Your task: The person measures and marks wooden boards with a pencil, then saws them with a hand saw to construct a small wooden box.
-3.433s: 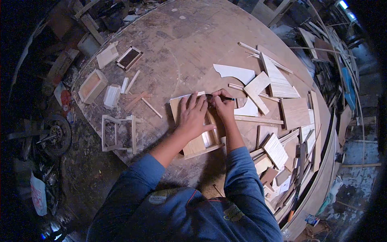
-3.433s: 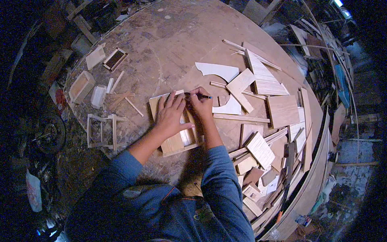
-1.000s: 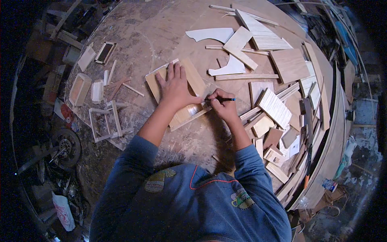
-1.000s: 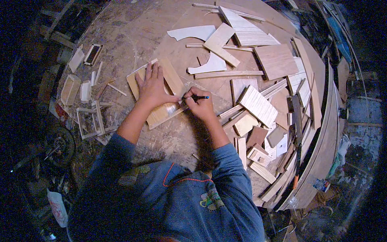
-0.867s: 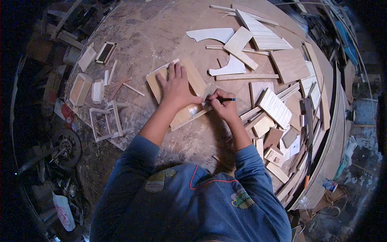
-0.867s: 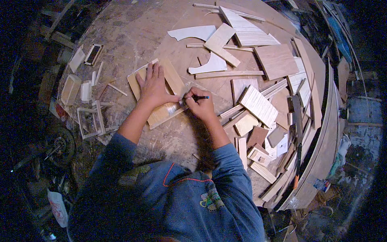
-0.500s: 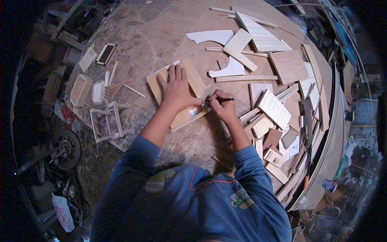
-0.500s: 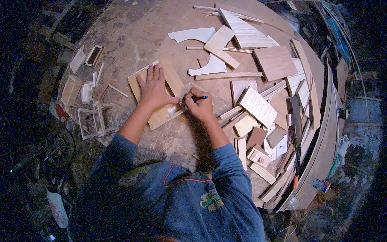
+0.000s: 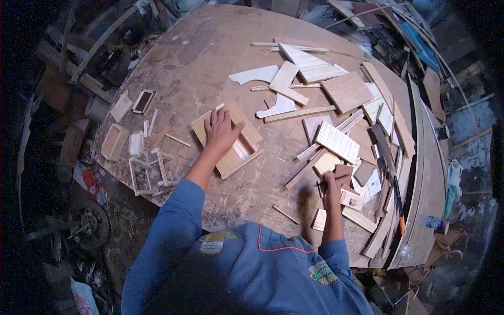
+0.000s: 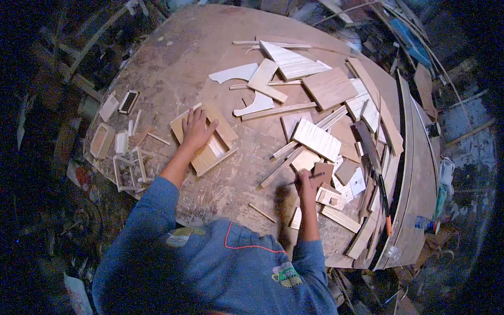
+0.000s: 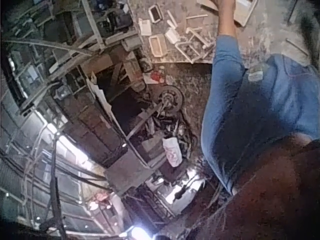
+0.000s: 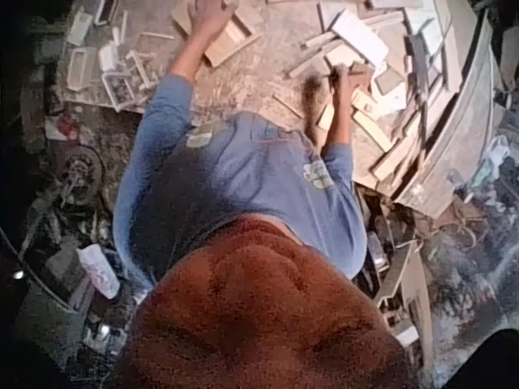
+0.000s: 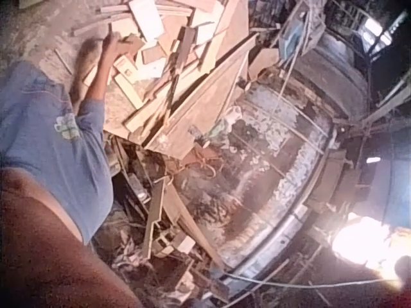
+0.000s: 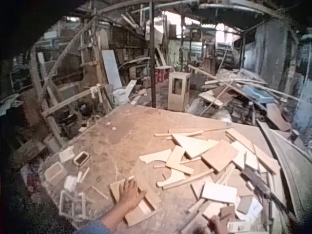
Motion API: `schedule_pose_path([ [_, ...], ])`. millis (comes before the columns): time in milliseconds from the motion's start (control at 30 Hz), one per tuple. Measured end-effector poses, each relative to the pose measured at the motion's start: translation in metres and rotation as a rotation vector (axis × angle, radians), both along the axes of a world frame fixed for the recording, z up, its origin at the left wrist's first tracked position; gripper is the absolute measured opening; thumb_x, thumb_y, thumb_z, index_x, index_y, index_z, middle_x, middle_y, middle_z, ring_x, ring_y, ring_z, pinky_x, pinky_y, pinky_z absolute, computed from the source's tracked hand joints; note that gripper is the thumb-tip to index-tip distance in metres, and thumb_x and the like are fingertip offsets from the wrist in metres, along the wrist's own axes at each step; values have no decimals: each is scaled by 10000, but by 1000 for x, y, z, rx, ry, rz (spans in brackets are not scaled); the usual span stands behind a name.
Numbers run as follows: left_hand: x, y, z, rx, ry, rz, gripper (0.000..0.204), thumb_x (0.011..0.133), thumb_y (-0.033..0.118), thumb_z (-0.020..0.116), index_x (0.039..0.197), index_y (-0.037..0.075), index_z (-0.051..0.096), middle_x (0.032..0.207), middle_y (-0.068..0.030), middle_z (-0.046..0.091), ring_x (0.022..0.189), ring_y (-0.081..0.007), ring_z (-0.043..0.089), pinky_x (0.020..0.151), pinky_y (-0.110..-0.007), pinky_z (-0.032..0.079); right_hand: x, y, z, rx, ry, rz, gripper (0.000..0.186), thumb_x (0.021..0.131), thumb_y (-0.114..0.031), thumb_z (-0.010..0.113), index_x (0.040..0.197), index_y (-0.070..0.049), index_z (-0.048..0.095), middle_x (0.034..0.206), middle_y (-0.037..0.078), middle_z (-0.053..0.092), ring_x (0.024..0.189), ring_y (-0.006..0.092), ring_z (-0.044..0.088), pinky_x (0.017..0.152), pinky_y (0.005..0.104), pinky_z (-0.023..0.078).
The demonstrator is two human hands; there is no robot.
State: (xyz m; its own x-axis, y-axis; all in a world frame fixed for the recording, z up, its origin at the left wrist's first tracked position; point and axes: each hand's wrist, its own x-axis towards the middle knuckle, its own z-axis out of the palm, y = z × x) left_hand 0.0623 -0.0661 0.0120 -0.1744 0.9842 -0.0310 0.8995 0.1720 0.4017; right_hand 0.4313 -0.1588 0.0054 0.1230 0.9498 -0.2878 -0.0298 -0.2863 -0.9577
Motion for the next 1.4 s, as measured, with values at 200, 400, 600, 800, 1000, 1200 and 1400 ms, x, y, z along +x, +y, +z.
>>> schedule_pose_path([
  [200,0,-2,-10,202,-48,60,682,883,452,523,1384,13,377,1453,-213,327,1392,-370,192,1111,-546,149,64,-69,-53,299,-535,-10,296,888,-315,539,695,-91,535,571,-31,451,513,108,446,478,266,331],
  [400,85,-44,-4,396,-96,-324,574,774,302,674,1253,24,526,1378,-216,419,1327,-402,305,1101,-480,239,53,-100,-49,103,-826,121,300,812,-243,546,966,7,611,835,224,638,762,384,612,723,445,477],
  [600,187,-160,-20,316,-316,-864,334,758,202,669,1039,25,630,1209,-188,553,1240,-399,425,1057,-489,316,28,-121,-21,-1,-924,197,224,803,-221,596,933,-39,617,821,232,644,800,416,620,725,483,489],
  [800,216,-201,-36,210,-478,-946,170,781,112,622,925,23,628,1040,-165,609,1075,-361,548,969,-448,421,80,-126,-22,70,-938,-1,216,809,-171,569,967,-62,668,915,217,651,861,394,621,782,471,493],
  [1000,220,-201,-30,167,-518,-906,137,826,90,583,919,-7,609,946,-186,615,936,-370,582,845,-425,466,125,-109,-17,178,-973,-158,304,782,-122,554,1053,-32,658,889,249,646,843,403,629,782,447,500],
  [1200,192,-223,-37,224,-602,-829,139,867,143,571,870,5,578,843,-196,572,821,-395,553,734,-452,448,122,-128,-15,322,-1177,-239,428,756,-59,602,1183,-51,591,1089,182,584,1023,356,559,914,413,442],
  [1400,124,-255,-27,126,-577,-687,227,915,227,516,827,17,524,805,-217,553,802,-415,552,712,-465,436,24,-114,-15,440,-770,80,335,801,-45,597,1135,-19,616,981,151,654,881,235,645,755,347,519],
])
